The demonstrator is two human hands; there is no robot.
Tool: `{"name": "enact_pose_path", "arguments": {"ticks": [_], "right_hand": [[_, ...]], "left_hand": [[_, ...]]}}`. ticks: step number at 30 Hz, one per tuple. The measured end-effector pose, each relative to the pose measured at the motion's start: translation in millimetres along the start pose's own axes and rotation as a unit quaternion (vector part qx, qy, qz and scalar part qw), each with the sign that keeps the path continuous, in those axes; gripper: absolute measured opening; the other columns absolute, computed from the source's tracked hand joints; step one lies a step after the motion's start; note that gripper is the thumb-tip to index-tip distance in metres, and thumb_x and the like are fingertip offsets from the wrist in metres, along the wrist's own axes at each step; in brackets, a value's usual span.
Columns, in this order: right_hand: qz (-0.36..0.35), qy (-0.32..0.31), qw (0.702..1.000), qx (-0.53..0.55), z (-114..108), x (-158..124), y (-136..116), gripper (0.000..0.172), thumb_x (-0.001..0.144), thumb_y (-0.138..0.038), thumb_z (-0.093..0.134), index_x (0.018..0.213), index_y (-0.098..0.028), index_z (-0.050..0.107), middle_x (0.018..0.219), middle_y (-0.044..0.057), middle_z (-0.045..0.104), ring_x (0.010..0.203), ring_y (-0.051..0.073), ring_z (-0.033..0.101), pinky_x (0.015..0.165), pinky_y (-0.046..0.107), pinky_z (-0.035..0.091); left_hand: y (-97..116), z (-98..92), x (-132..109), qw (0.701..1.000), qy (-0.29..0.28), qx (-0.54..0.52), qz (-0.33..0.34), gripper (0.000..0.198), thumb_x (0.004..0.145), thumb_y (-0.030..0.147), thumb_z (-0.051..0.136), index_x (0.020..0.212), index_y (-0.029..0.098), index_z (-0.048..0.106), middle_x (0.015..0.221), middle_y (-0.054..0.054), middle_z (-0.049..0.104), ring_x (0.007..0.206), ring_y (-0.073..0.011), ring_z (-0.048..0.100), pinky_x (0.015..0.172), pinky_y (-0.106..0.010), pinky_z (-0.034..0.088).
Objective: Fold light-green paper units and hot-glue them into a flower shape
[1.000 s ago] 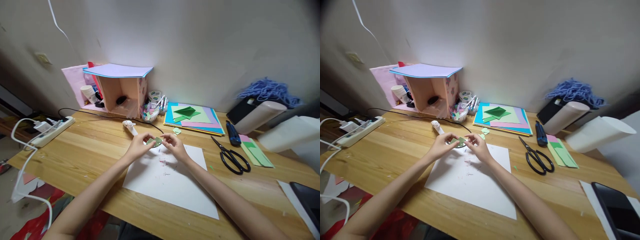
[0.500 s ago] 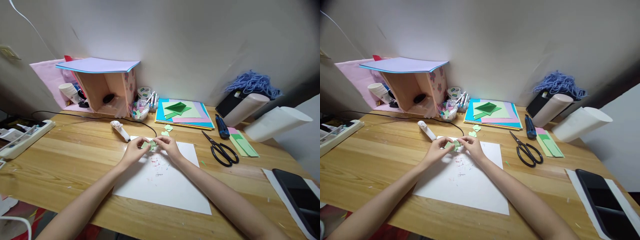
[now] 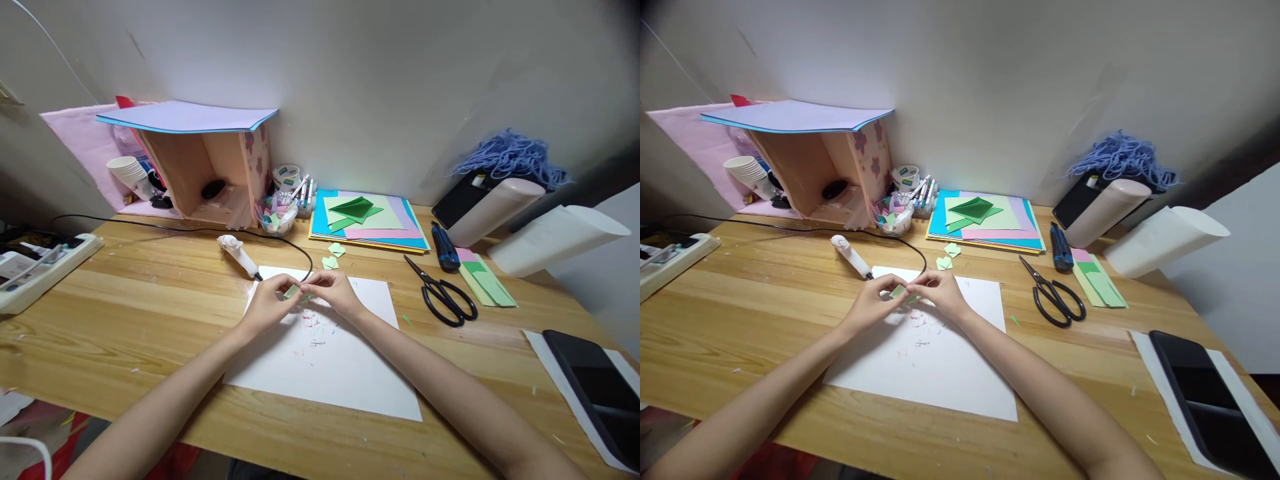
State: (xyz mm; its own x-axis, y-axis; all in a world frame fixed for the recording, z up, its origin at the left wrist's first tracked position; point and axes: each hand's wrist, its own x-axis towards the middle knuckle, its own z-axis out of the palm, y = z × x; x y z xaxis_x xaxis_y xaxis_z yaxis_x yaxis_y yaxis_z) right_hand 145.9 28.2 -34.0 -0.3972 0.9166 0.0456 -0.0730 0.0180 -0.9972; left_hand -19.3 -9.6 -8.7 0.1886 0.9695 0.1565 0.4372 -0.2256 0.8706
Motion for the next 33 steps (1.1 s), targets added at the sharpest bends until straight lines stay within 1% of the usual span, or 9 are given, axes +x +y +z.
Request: {"name": "enact_pose_path", "arguments": {"ticks": [6,10,14,19,21,23,26,30,33], "right_hand": [[0.009,0.004,0.999,0.054,-0.3,-1.3,-3.9,0.015,0.062,-0.032,0.073,0.068,-0.018,0.069,0.074,0.003,0.065,0.067,0.015,0.059,0.057,0.026,0.046],[0.027,0.010,0.995,0.094,-4.4,0.3,-2.7,0.015,0.064,-0.032,0.072,0.068,-0.018,0.067,0.075,0.001,0.064,0.061,0.011,0.056,0.050,0.022,0.044],[0.040,0.030,0.989,0.140,-10.4,5.3,1.8,0.020,0.071,-0.037,0.067,0.071,-0.018,0.061,0.074,0.002,0.066,0.066,0.011,0.059,0.058,0.022,0.046],[0.059,0.076,0.979,0.178,-14.0,11.1,2.2,0.027,0.068,-0.044,0.067,0.077,-0.020,0.057,0.071,0.000,0.065,0.064,0.010,0.059,0.060,0.022,0.046],[0.053,0.048,0.988,0.136,-12.1,10.5,-0.7,0.027,0.070,-0.044,0.065,0.079,-0.020,0.060,0.068,-0.001,0.062,0.062,0.010,0.057,0.060,0.022,0.045],[0.043,-0.006,0.997,0.060,-9.1,8.5,-3.7,0.026,0.071,-0.042,0.064,0.079,-0.018,0.064,0.069,0.000,0.061,0.064,0.010,0.056,0.061,0.023,0.044],[0.030,-0.071,0.997,-0.011,-6.0,5.4,-5.5,0.023,0.068,-0.038,0.068,0.073,-0.016,0.065,0.073,0.002,0.063,0.069,0.013,0.057,0.064,0.025,0.045],[0.020,-0.084,0.996,-0.005,-7.0,3.9,-5.3,0.021,0.066,-0.035,0.070,0.071,-0.015,0.064,0.072,0.002,0.063,0.071,0.014,0.058,0.068,0.028,0.045],[0.013,-0.074,0.997,-0.002,-8.9,4.0,-7.2,0.018,0.068,-0.033,0.069,0.068,-0.016,0.062,0.072,0.001,0.061,0.071,0.013,0.056,0.069,0.027,0.044]], "left_hand": [[1.0,-1.8,-1.1,1.000,0.014,0.005,0.000,0.016,0.077,0.028,0.055,0.083,0.016,0.064,0.080,-0.003,0.065,0.072,-0.0147,0.056,0.063,-0.024,0.041],[4.1,-3.5,-2.2,1.000,0.022,0.018,0.003,0.013,0.076,0.025,0.056,0.082,0.017,0.063,0.077,-0.002,0.064,0.070,-0.0142,0.056,0.062,-0.023,0.041],[6.8,-4.3,-2.7,0.999,0.022,0.027,0.016,0.011,0.077,0.023,0.055,0.082,0.017,0.063,0.081,-0.003,0.065,0.073,-0.0145,0.057,0.064,-0.023,0.042],[4.1,-5.9,-1.6,0.999,0.030,0.037,0.021,0.011,0.077,0.023,0.055,0.083,0.017,0.062,0.082,-0.003,0.065,0.074,-0.0148,0.057,0.064,-0.024,0.042],[3.7,-6.4,-1.9,0.997,0.020,0.055,0.042,0.010,0.078,0.021,0.053,0.083,0.018,0.062,0.082,-0.003,0.064,0.074,-0.0144,0.056,0.065,-0.024,0.041],[4.1,-6.6,-2.7,0.993,0.007,0.090,0.073,0.011,0.079,0.019,0.051,0.084,0.018,0.061,0.081,-0.002,0.063,0.074,-0.0140,0.056,0.066,-0.024,0.041],[4.7,-6.4,-4.1,0.978,-0.010,0.170,0.118,0.011,0.080,0.017,0.049,0.084,0.018,0.059,0.079,-0.003,0.061,0.073,-0.0149,0.054,0.065,-0.026,0.040],[2.9,-5.8,-4.0,0.949,-0.016,0.267,0.168,0.012,0.080,0.014,0.047,0.081,0.017,0.059,0.076,-0.005,0.060,0.072,-0.0164,0.053,0.064,-0.027,0.038],[0.9,-6.1,-3.1,0.939,-0.011,0.291,0.184,0.013,0.080,0.013,0.047,0.083,0.017,0.059,0.078,-0.005,0.060,0.074,-0.0166,0.054,0.065,-0.027,0.038]]}}
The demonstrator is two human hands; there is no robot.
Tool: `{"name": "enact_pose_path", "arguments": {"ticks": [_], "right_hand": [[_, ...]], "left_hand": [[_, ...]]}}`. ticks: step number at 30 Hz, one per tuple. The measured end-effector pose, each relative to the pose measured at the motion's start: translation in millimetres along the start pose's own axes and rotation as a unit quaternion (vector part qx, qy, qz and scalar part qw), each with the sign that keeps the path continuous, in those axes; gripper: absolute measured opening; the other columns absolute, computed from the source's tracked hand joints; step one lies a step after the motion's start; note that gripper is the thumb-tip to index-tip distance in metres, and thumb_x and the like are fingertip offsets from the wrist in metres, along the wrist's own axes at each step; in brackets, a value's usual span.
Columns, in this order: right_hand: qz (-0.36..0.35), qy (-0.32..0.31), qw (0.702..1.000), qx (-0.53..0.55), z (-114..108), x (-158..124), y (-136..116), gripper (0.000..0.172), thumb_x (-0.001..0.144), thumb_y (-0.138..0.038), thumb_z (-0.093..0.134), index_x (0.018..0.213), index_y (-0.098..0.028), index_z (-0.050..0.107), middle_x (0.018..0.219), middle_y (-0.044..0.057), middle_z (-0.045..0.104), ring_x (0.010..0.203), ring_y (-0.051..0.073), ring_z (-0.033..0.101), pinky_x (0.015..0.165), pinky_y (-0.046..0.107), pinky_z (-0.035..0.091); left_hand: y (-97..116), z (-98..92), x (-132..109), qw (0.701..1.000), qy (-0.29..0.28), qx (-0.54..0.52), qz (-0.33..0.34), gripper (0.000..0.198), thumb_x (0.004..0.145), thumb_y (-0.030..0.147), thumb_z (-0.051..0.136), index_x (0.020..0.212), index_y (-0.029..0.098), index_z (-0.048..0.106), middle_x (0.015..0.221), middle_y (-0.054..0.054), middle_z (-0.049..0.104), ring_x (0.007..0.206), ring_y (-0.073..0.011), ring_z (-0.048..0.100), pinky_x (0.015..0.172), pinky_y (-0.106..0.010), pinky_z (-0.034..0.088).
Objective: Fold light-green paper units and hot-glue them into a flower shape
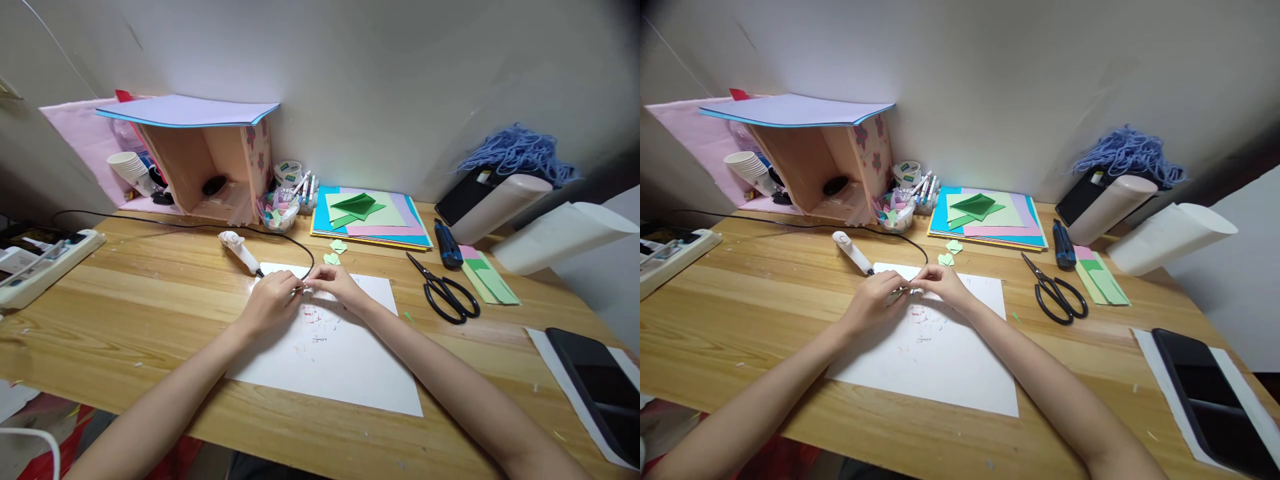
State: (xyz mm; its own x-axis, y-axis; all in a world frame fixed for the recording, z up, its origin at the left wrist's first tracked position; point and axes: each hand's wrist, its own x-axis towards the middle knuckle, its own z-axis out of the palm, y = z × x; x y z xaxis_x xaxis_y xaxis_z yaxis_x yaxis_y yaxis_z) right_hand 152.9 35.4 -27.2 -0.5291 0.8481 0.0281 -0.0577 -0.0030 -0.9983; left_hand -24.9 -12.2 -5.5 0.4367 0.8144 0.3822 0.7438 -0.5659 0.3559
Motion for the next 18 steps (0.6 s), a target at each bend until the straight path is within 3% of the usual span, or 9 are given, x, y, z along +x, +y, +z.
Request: {"name": "enact_pose_path", "arguments": {"ticks": [6,11,14,18], "right_hand": [[0.038,0.040,0.990,0.126,-4.4,2.3,1.7,0.025,0.071,-0.042,0.065,0.075,-0.021,0.052,0.080,0.001,0.065,0.082,0.015,0.059,0.076,0.029,0.045],[0.019,0.079,0.979,0.187,-9.6,6.9,8.0,0.031,0.067,-0.045,0.067,0.076,-0.022,0.048,0.053,-0.008,0.046,0.055,0.010,0.054,0.079,0.032,0.045],[0.020,0.091,0.986,0.142,-8.5,7.5,7.3,0.028,0.068,-0.044,0.066,0.076,-0.021,0.051,0.053,-0.008,0.043,0.049,0.008,0.047,0.070,0.029,0.046],[0.012,0.024,1.000,-0.005,-4.6,5.4,3.4,0.027,0.067,-0.040,0.069,0.080,-0.018,0.062,0.071,0.000,0.055,0.062,0.010,0.051,0.060,0.025,0.043]], "left_hand": [[-1.7,-0.7,-0.1,1.000,0.012,-0.002,0.004,0.012,0.080,0.014,0.048,0.084,0.017,0.059,0.080,-0.006,0.061,0.075,-0.0165,0.055,0.066,-0.027,0.039],[-2.1,-0.9,0.0,1.000,0.012,0.006,0.007,0.012,0.082,0.016,0.047,0.085,0.018,0.059,0.079,-0.006,0.061,0.075,-0.0167,0.055,0.067,-0.027,0.039],[-3.1,-1.8,0.5,0.999,0.012,0.028,0.027,0.014,0.084,0.016,0.045,0.085,0.017,0.059,0.080,-0.006,0.061,0.075,-0.0166,0.054,0.067,-0.027,0.038],[-5.0,-4.3,1.0,0.995,0.024,0.071,0.073,0.017,0.085,0.015,0.043,0.089,0.018,0.060,0.079,-0.005,0.061,0.073,-0.0165,0.053,0.065,-0.027,0.036]]}}
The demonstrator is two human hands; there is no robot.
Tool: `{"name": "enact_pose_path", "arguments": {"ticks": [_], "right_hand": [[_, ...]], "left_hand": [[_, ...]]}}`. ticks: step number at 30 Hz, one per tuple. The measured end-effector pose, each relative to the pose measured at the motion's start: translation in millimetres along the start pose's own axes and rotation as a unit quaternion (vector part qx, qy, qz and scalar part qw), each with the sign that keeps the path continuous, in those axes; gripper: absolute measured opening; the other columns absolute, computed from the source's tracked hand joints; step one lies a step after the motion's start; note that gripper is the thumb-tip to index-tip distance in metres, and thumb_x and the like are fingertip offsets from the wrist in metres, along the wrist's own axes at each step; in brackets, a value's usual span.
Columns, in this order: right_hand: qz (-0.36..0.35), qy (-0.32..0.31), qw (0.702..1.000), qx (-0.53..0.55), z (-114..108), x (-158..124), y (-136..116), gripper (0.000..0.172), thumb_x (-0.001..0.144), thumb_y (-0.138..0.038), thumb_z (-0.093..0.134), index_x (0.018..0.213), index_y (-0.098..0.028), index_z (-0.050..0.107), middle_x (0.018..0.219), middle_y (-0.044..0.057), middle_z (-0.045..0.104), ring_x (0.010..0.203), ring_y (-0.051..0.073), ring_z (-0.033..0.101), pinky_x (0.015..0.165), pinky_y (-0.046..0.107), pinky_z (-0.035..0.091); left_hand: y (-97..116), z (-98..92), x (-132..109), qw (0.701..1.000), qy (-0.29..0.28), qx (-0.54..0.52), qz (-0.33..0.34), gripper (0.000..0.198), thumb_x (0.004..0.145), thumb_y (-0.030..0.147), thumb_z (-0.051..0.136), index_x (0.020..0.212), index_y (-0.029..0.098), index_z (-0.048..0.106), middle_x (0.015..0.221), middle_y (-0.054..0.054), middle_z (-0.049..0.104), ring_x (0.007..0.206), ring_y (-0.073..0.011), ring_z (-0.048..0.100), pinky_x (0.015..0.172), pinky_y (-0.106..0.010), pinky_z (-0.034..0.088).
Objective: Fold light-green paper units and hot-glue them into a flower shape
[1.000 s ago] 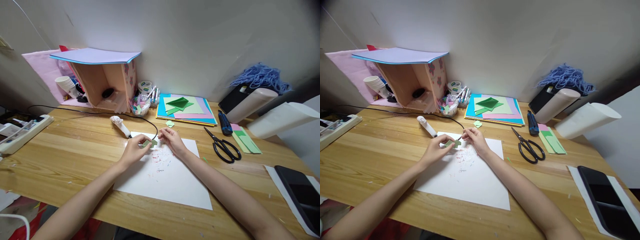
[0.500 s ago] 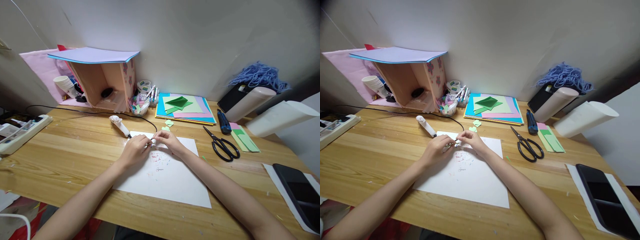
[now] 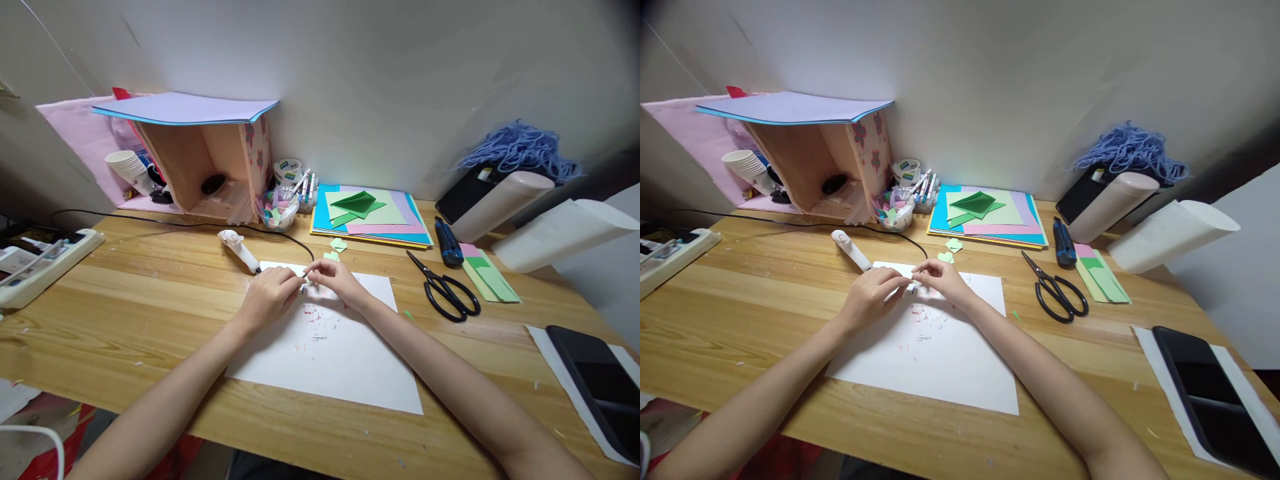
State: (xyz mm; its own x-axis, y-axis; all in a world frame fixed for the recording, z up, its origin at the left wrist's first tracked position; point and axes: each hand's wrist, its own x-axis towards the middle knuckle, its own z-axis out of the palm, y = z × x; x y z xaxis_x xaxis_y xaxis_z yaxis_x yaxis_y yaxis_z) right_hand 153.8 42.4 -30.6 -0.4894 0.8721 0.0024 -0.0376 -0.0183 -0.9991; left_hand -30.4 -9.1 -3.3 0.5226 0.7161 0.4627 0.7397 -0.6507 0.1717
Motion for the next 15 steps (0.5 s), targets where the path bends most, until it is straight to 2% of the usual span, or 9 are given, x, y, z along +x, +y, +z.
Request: {"name": "enact_pose_path", "arguments": {"ticks": [4,9,15], "right_hand": [[-0.026,-0.041,0.997,-0.052,1.5,-2.3,0.3,0.023,0.065,-0.036,0.070,0.076,-0.016,0.065,0.077,0.001,0.052,0.064,0.010,0.052,0.062,0.026,0.044],[-0.062,-0.023,0.997,-0.048,4.4,-5.4,4.1,0.018,0.067,-0.033,0.070,0.074,-0.017,0.065,0.075,0.001,0.052,0.069,0.012,0.055,0.065,0.027,0.046],[-0.065,-0.016,0.998,-0.001,6.0,-7.9,0.5,0.017,0.067,-0.030,0.070,0.065,-0.017,0.060,0.071,0.000,0.053,0.068,0.012,0.055,0.065,0.027,0.045]], "left_hand": [[-0.1,-2.8,0.0,1.000,0.016,0.024,0.012,0.018,0.084,0.014,0.044,0.091,0.019,0.060,0.080,-0.005,0.060,0.074,-0.0165,0.053,0.066,-0.028,0.035],[1.8,-4.0,0.1,0.999,0.014,0.044,0.025,0.016,0.084,0.015,0.044,0.088,0.018,0.060,0.080,-0.005,0.061,0.075,-0.0168,0.054,0.066,-0.027,0.036],[0.9,-2.8,-0.2,0.998,0.024,0.043,0.031,0.016,0.085,0.017,0.044,0.088,0.017,0.060,0.080,-0.005,0.062,0.076,-0.0169,0.055,0.067,-0.028,0.039]]}}
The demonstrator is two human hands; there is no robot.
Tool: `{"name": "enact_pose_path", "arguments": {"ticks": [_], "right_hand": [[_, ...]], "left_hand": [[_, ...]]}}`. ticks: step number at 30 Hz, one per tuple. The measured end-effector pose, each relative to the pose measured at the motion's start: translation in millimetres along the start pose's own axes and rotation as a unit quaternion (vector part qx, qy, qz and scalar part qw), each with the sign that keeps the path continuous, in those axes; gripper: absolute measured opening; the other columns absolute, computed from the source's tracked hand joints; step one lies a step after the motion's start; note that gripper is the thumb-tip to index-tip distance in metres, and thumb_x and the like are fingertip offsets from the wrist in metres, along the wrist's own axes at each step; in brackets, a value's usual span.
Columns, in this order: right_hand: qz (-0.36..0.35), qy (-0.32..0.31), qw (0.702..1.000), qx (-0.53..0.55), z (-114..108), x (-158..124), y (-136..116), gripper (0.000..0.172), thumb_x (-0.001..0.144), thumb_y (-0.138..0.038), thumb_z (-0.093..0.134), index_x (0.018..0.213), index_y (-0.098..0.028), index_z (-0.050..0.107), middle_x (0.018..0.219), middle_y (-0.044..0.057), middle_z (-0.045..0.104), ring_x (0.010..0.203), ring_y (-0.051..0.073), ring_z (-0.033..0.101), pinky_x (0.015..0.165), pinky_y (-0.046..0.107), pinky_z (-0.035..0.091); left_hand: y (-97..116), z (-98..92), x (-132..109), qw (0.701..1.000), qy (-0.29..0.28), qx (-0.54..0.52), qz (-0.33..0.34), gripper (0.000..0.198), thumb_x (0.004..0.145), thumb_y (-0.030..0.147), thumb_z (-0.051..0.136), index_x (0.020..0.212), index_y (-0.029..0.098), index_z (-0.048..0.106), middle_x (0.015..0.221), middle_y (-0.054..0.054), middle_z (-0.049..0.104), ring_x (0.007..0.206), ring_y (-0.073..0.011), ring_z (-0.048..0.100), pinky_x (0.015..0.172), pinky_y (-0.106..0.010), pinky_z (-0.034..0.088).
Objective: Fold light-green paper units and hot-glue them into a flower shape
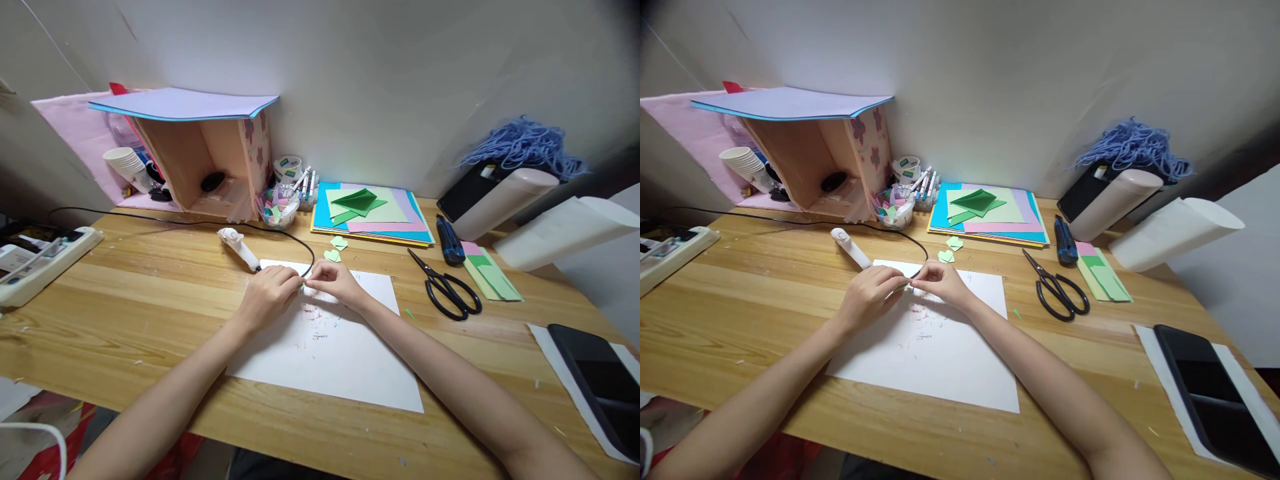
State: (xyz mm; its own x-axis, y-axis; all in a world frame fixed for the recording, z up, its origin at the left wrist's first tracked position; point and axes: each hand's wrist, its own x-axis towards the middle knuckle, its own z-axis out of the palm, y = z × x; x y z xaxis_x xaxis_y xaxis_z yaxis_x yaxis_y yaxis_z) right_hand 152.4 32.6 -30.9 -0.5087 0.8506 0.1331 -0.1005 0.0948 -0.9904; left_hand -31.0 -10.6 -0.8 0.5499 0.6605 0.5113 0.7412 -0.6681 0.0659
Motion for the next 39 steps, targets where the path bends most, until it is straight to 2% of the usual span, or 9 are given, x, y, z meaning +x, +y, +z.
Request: {"name": "enact_pose_path", "arguments": {"ticks": [9,13,16,20,23,26,30,33,39], "right_hand": [[0.055,0.025,0.980,0.190,-7.9,3.9,4.5,0.024,0.073,-0.034,0.066,0.073,-0.020,0.047,0.072,0.000,0.066,0.075,0.014,0.062,0.071,0.028,0.046],[0.058,0.030,0.961,0.268,-11.0,6.6,4.7,0.023,0.075,-0.031,0.066,0.075,-0.021,0.045,0.052,-0.007,0.054,0.057,0.009,0.056,0.062,0.022,0.043],[0.049,0.053,0.950,0.304,-11.8,8.4,5.2,0.017,0.078,-0.029,0.062,0.076,-0.021,0.048,0.041,-0.011,0.038,0.040,0.005,0.040,0.049,0.018,0.036],[0.044,0.080,0.953,0.290,-10.6,9.8,8.4,0.026,0.083,-0.039,0.052,0.068,-0.019,0.050,0.033,-0.011,0.026,0.031,0.005,0.028,0.042,0.019,0.030],[0.056,0.053,0.966,0.246,-8.4,9.1,8.0,0.029,0.080,-0.042,0.056,0.065,-0.017,0.055,0.041,-0.006,0.045,0.044,0.007,0.048,0.050,0.021,0.039],[0.082,-0.003,0.974,0.211,-6.5,6.8,3.8,0.022,0.075,-0.035,0.064,0.087,-0.017,0.062,0.075,0.002,0.064,0.074,0.012,0.060,0.072,0.025,0.045],[0.120,-0.054,0.974,0.184,-4.6,3.1,-1.8,0.022,0.078,-0.036,0.060,0.088,-0.017,0.062,0.079,0.003,0.062,0.073,0.012,0.060,0.073,0.028,0.045],[0.111,-0.035,0.979,0.169,-2.6,1.6,-3.2,0.016,0.074,-0.031,0.065,0.077,-0.017,0.060,0.072,-0.001,0.058,0.067,0.010,0.056,0.067,0.024,0.043],[0.102,0.039,0.981,0.162,0.0,3.7,-2.0,0.019,0.071,-0.032,0.067,0.074,-0.016,0.057,0.067,-0.003,0.053,0.060,0.008,0.050,0.059,0.021,0.039]], "left_hand": [[-3.0,1.3,0.3,1.000,0.024,-0.002,0.011,0.013,0.083,0.016,0.048,0.086,0.017,0.061,0.079,-0.004,0.064,0.073,-0.0156,0.055,0.064,-0.027,0.040],[-3.2,0.9,0.6,0.999,0.029,-0.007,0.011,0.014,0.083,0.015,0.048,0.087,0.017,0.061,0.080,-0.004,0.065,0.074,-0.0152,0.056,0.066,-0.027,0.041],[-3.2,0.5,0.6,0.999,0.039,-0.015,0.007,0.013,0.083,0.016,0.049,0.087,0.017,0.061,0.083,-0.004,0.065,0.077,-0.0154,0.057,0.069,-0.027,0.041],[-2.9,0.0,-0.3,0.997,0.073,-0.017,0.009,0.014,0.080,0.014,0.052,0.089,0.019,0.063,0.086,-0.004,0.066,0.079,-0.0153,0.057,0.073,-0.028,0.041],[-2.8,-0.2,-1.8,0.994,0.108,-0.016,0.010,0.018,0.078,0.012,0.055,0.091,0.021,0.063,0.085,-0.003,0.066,0.079,-0.0145,0.057,0.073,-0.028,0.041],[-3.0,-0.3,-3.2,0.991,0.131,-0.008,0.015,0.020,0.077,0.011,0.056,0.094,0.021,0.063,0.087,-0.003,0.067,0.081,-0.0146,0.058,0.074,-0.028,0.041],[-3.2,0.5,-2.7,0.990,0.122,0.022,0.059,0.024,0.077,0.010,0.057,0.097,0.022,0.062,0.093,-0.004,0.066,0.083,-0.0160,0.058,0.078,-0.029,0.042],[-1.4,1.7,-0.4,0.992,0.097,0.018,0.077,0.030,0.077,0.009,0.055,0.103,0.023,0.059,0.101,-0.005,0.064,0.091,-0.0174,0.056,0.087,-0.032,0.040],[6.8,-3.2,4.1,0.983,0.043,-0.149,-0.096,0.061,0.075,0.013,0.050,0.133,0.018,0.033,0.131,-0.014,0.040,0.121,-0.0247,0.038,0.098,-0.041,0.033]]}}
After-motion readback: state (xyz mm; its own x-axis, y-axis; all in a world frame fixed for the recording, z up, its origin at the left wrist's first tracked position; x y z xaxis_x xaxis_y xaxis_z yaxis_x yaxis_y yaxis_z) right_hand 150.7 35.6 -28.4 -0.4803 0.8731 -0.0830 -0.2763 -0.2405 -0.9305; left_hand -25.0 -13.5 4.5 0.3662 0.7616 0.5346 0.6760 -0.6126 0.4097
